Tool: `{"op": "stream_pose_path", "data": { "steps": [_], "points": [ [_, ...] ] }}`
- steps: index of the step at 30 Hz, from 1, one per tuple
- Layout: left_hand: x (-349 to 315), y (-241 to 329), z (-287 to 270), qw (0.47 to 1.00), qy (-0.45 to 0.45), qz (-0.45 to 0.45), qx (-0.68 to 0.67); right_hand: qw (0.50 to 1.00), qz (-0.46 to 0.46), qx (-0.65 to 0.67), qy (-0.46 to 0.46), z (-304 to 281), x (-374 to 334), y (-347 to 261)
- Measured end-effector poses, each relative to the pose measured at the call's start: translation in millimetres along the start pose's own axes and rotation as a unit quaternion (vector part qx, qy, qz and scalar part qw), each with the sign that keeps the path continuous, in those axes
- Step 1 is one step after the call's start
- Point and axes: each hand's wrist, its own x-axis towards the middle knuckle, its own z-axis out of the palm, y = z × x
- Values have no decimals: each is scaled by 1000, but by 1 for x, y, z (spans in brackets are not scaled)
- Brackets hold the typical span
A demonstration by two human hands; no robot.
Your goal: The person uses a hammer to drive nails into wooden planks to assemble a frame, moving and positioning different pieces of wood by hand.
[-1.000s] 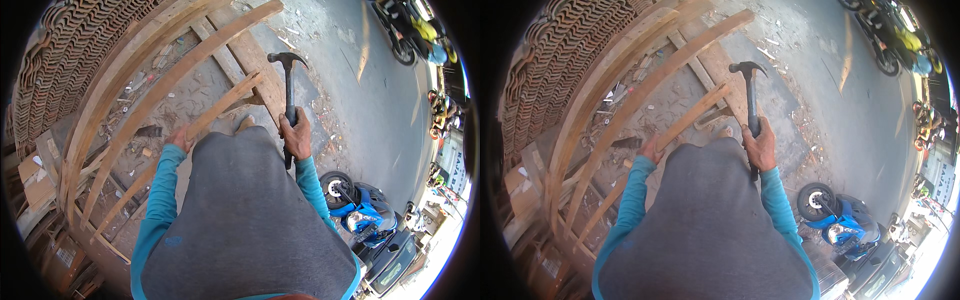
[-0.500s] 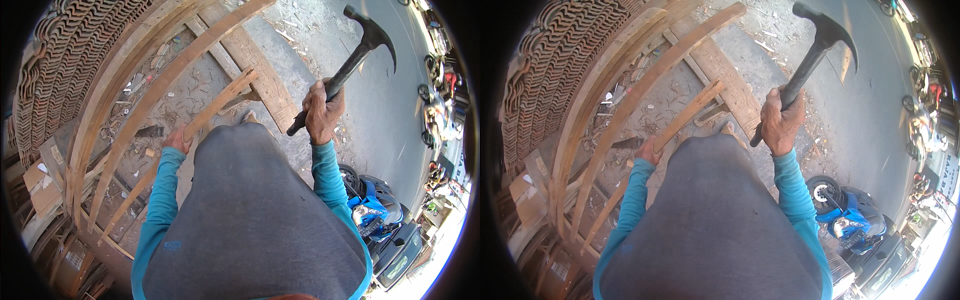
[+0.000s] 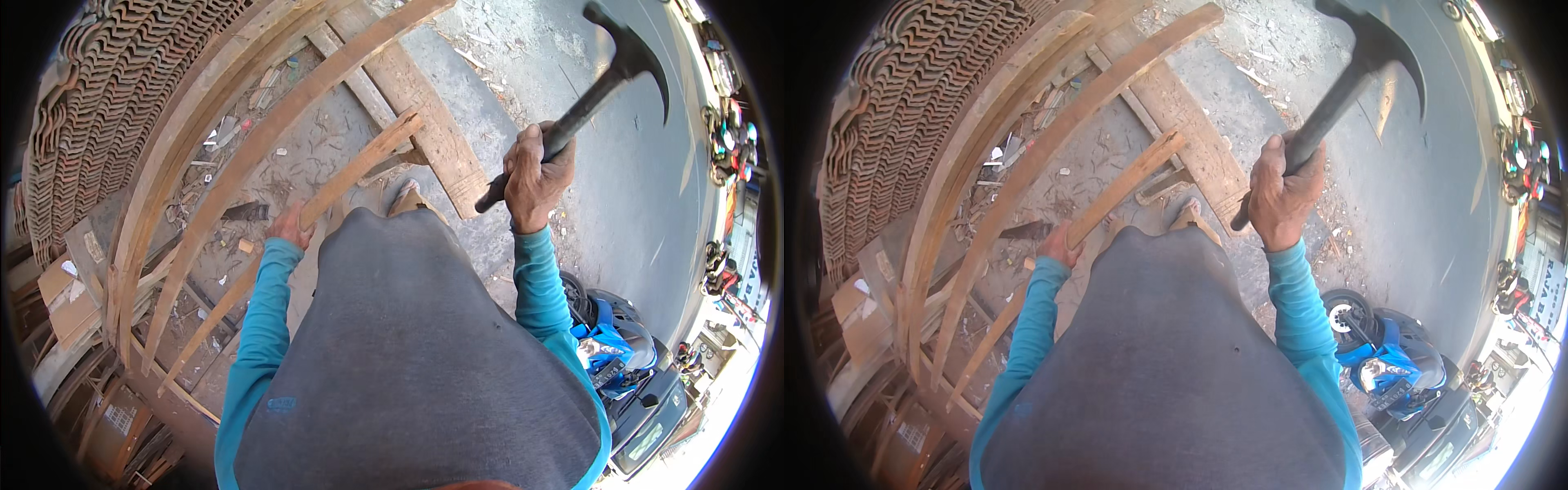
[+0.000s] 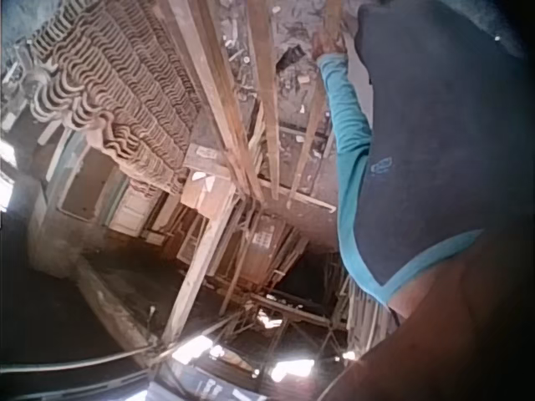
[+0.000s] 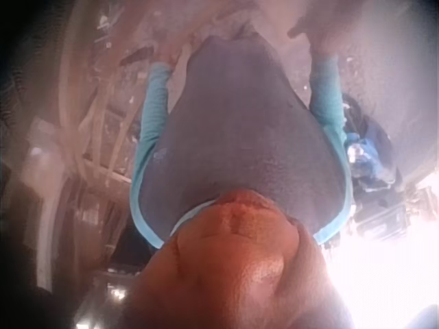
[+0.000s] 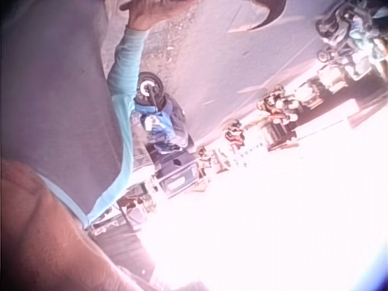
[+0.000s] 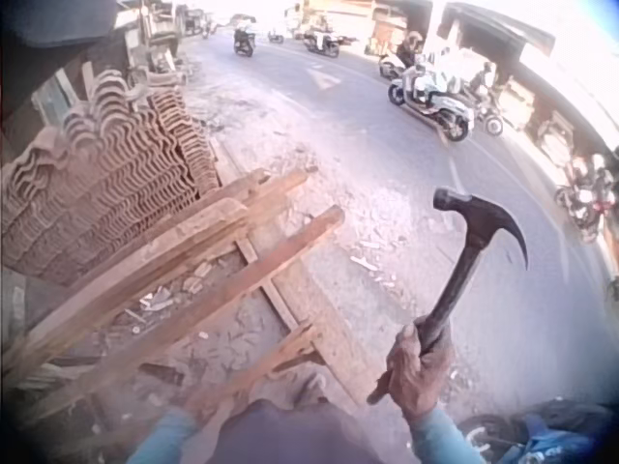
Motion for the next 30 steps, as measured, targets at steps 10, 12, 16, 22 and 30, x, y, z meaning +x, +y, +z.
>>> {"op": "stream_pose_path", "data": {
  "steps": [10,12,16,22,30],
  "points": [
    [1,6,-8,999,-11,-10,37,942,168,-174,-232,-3,-23,28],
    [1,5,-6,999,-21,-15,38,978,122,-113,-127,-4,-3,7],
    [3,-2,1,1000,-10,-1,26,996,78,-50,-8,-4,4,14],
    [-7,0,-4,1000,4,10,7,889,123,-275,-344,-13,-33,65],
    [6,11,-14,1000,-3,12,-22,998,43,-39,-1,-2,4,-2]
  ]
}}
